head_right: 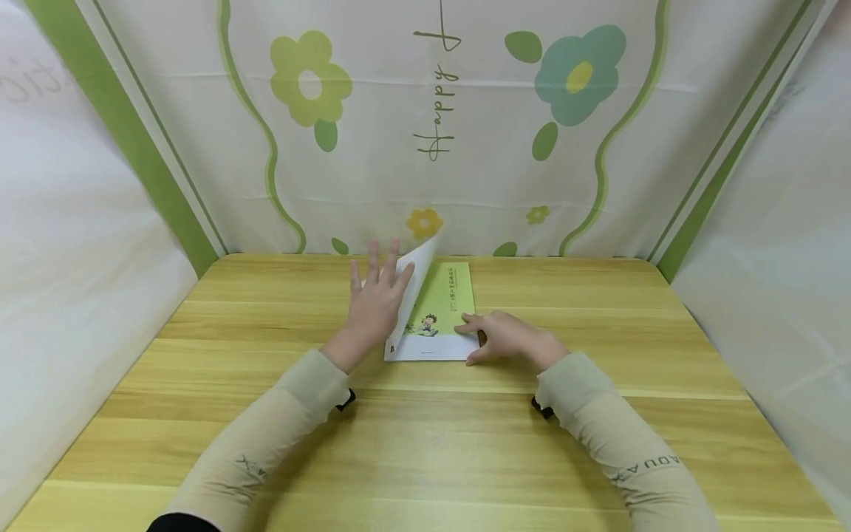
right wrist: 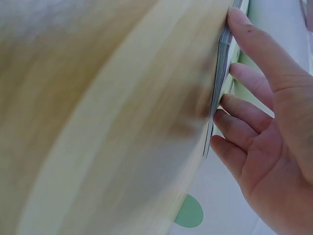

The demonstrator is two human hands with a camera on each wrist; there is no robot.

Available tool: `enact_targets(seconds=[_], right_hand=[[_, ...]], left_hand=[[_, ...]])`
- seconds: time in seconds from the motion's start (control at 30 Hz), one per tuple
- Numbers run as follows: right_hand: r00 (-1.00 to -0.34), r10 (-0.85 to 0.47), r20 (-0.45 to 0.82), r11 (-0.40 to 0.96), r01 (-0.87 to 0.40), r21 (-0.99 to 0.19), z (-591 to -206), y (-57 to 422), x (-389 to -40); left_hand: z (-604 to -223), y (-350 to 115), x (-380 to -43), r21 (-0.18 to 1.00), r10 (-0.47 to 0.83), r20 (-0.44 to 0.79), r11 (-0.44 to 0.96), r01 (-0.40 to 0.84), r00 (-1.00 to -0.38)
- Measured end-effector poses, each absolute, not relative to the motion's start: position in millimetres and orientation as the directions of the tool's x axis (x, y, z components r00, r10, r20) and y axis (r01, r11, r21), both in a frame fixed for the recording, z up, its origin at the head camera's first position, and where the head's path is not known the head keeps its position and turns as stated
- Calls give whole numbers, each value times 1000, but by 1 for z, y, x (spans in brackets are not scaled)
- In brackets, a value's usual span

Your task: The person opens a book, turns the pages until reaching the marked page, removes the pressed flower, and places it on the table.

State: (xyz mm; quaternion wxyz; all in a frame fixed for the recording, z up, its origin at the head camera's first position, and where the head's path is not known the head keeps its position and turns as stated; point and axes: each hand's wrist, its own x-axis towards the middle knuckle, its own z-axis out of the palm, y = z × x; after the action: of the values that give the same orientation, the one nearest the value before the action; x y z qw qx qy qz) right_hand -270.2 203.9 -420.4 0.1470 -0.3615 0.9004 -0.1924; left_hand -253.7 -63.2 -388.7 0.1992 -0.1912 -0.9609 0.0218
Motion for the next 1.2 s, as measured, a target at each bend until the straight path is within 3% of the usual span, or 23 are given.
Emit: enact_targets(seconds=[0.13,0.3,0.7,1.03,1.2], right_hand=[[-695,-707,-126,665,-595,-452,-420,203,-271],[-699,-703,-131,671,-591,-449,-420,204,-271],[-695,-705,-139,674,-597,-436,-422,205,-271],[-691,-708,-144,671,-596,-441,-420,204,-271],[-689,-708,-153,674,-597,-435,-418,204,-271]], left_hand=[[-390,-68,-253,-225,439,354,897,381,-826],[-388,-78,-254,-243,525,274,849,470,-806],[-388,-98,-258,-52,363,44,931,361,-931],[-396,-113,-264,-47,326,8,944,326,-945],[-402,-121,-267,26,333,-65,943,332,-941]])
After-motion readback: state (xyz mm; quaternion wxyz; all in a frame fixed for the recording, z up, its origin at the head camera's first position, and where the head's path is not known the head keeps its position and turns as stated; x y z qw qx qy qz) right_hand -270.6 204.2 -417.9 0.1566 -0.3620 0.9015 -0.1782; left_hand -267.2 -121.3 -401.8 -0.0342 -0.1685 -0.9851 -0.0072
